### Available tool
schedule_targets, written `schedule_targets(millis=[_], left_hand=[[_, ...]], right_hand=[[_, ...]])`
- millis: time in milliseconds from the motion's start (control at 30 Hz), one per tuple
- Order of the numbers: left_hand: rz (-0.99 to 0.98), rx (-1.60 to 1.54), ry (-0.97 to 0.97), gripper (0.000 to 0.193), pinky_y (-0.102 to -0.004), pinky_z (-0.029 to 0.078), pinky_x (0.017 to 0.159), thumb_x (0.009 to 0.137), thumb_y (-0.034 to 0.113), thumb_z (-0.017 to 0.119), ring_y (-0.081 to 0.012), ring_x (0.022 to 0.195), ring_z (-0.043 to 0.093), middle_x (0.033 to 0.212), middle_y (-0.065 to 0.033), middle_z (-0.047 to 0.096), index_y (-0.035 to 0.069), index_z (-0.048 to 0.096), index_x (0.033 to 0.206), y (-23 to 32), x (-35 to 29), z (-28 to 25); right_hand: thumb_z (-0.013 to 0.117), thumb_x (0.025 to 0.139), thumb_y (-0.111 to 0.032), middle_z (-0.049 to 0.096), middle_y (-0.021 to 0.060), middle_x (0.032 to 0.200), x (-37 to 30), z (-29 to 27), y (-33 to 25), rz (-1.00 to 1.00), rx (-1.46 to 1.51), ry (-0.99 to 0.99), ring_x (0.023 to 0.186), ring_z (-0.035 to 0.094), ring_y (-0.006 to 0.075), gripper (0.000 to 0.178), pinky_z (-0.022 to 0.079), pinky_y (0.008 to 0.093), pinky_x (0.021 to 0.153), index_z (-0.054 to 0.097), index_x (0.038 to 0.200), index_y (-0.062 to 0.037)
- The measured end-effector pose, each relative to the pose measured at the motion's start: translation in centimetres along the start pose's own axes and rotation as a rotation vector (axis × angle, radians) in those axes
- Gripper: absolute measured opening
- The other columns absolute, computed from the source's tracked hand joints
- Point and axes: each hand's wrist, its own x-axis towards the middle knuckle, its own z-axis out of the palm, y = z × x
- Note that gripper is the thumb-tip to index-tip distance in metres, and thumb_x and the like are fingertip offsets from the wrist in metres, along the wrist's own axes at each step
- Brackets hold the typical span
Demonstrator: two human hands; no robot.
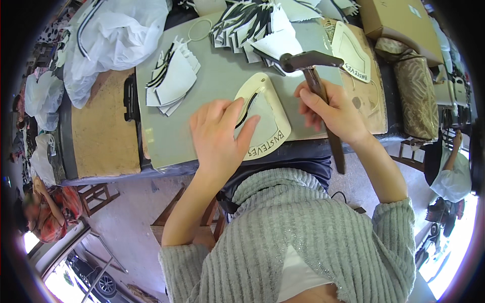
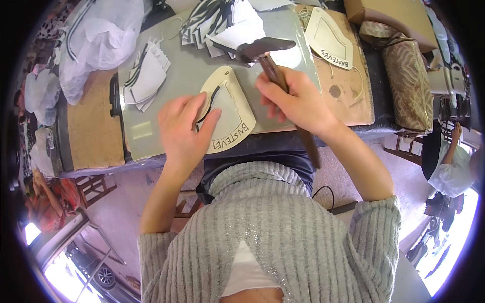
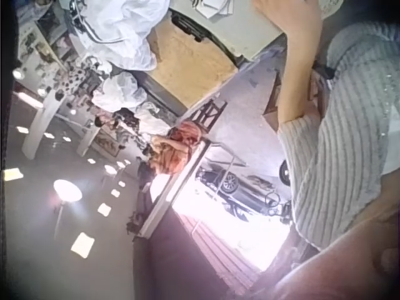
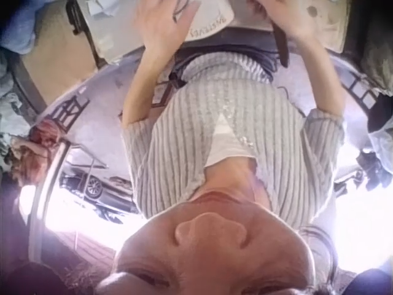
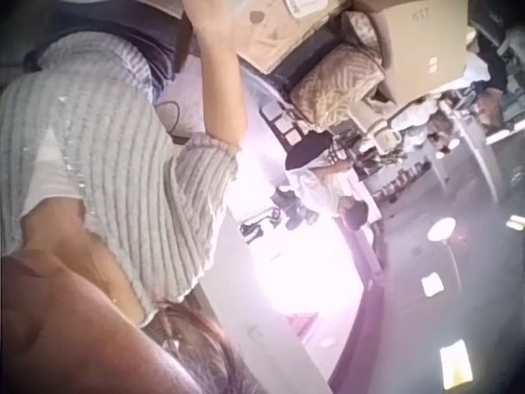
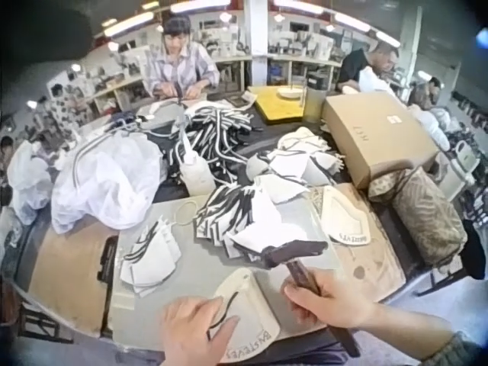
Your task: Assembling and hammering shoe upper components onto a template.
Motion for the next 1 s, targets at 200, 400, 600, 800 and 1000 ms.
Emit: schedule_targets(millis=[200,400,600,800,1000], left_hand=[[0.006,-0.056,0.084,0.012,-0.0395,0.04,0.079,0.085,0.014,0.071,-0.0253,0.083,0.057,0.084,-0.0052,0.059,0.007,0.061,0.086,-0.4,-0.1,1.8],[-0.015,-0.036,-0.009,0.008,-0.0416,0.043,0.075,0.088,0.009,0.066,-0.0292,0.083,0.058,0.084,-0.0077,0.06,0.006,0.059,0.091,0.8,1.4,1.5],[0.141,0.004,0.014,0.012,-0.0455,0.046,0.075,0.091,0.01,0.064,-0.0354,0.084,0.06,0.086,-0.0136,0.062,0.002,0.055,0.094,-0.1,1.9,2.7],[0.238,-0.221,-0.006,0.013,-0.0409,0.048,0.07,0.093,0.008,0.064,-0.0319,0.076,0.062,0.083,-0.013,0.063,0.002,0.054,0.1,0.2,1.9,2.7],[-0.178,-0.653,-0.326,0.043,-0.031,0.048,0.067,0.086,0.011,0.073,-0.0176,0.069,0.061,0.077,-0.0088,0.066,0.0,0.051,0.122,0.9,1.9,0.6]], right_hand=[[0.07,0.091,-0.024,0.061,0.0135,0.071,-3.0,-2.6,1.8,-0.397,-0.841,0.405,0.064,0.063,0.0261,0.03,0.046,0.0393,0.062,0.061,0.11,-0.0027],[0.066,0.092,-0.031,0.071,0.0186,0.095,-1.2,-4.5,3.3,-0.228,-1.06,0.565,0.089,0.068,0.0383,0.037,0.052,0.0469,0.078,0.061,0.117,-0.0045],[0.069,0.088,-0.022,0.064,0.0149,0.114,-1.7,-2.5,4.4,-0.632,-1.058,0.739,0.106,0.061,0.0349,0.035,0.049,0.0429,0.09,0.061,0.118,-0.0055],[0.072,0.081,-0.009,0.064,0.0121,0.109,-3.9,2.5,4.5,-0.893,-0.726,0.609,0.103,0.06,0.0328,0.028,0.049,0.0405,0.089,0.064,0.108,-0.0056],[0.075,0.08,-0.008,0.064,0.0095,0.101,-2.9,3.3,7.3,-1.018,-0.698,0.354,0.086,0.063,0.0294,0.028,0.054,0.0372,0.074,0.065,0.105,-0.0034]])
